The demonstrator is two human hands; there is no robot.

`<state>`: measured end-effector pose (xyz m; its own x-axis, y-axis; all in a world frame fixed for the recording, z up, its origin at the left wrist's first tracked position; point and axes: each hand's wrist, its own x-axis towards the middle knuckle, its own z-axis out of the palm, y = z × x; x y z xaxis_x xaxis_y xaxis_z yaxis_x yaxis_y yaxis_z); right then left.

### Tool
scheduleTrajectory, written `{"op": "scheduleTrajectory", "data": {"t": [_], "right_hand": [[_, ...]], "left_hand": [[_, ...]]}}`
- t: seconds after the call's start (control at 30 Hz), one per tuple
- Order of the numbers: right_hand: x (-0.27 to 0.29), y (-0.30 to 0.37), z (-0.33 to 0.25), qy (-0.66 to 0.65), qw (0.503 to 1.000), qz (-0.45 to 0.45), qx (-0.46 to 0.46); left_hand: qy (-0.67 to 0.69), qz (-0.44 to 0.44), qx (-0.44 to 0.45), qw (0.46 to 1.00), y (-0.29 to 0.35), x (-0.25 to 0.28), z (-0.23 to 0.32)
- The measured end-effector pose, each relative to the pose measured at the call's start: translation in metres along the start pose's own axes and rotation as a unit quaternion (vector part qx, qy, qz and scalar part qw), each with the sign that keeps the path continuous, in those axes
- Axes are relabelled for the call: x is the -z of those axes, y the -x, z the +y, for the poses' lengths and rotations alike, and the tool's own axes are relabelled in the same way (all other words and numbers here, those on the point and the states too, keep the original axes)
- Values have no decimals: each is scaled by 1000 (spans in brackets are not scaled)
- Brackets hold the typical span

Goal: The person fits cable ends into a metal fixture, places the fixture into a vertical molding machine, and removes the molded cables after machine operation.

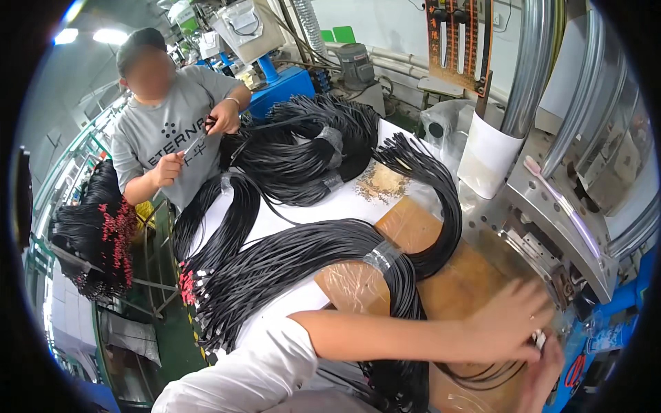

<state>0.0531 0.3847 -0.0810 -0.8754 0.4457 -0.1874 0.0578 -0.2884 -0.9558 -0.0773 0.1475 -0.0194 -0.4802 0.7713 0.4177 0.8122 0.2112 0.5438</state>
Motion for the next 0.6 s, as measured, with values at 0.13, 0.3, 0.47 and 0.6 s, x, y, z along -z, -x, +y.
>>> {"op": "scheduleTrajectory", "data": {"t": [0.13, 0.3, 0.47, 0.6], "right_hand": [[-8, -84, -19, -7, 996, -56, 63], [28, -215, -5, -24, 981, 19, 189], [77, -313, 22, -105, 984, 26, 143], [62, -355, 27, 321, 883, 73, 334]], "left_hand": [[-89, 49, 3, 995, 10, -31, -3], [-174, 38, 10, 984, 12, -53, -26], [-217, -47, 33, 975, -25, -29, -40], [-213, -90, 17, 973, -50, -41, -64]]}}
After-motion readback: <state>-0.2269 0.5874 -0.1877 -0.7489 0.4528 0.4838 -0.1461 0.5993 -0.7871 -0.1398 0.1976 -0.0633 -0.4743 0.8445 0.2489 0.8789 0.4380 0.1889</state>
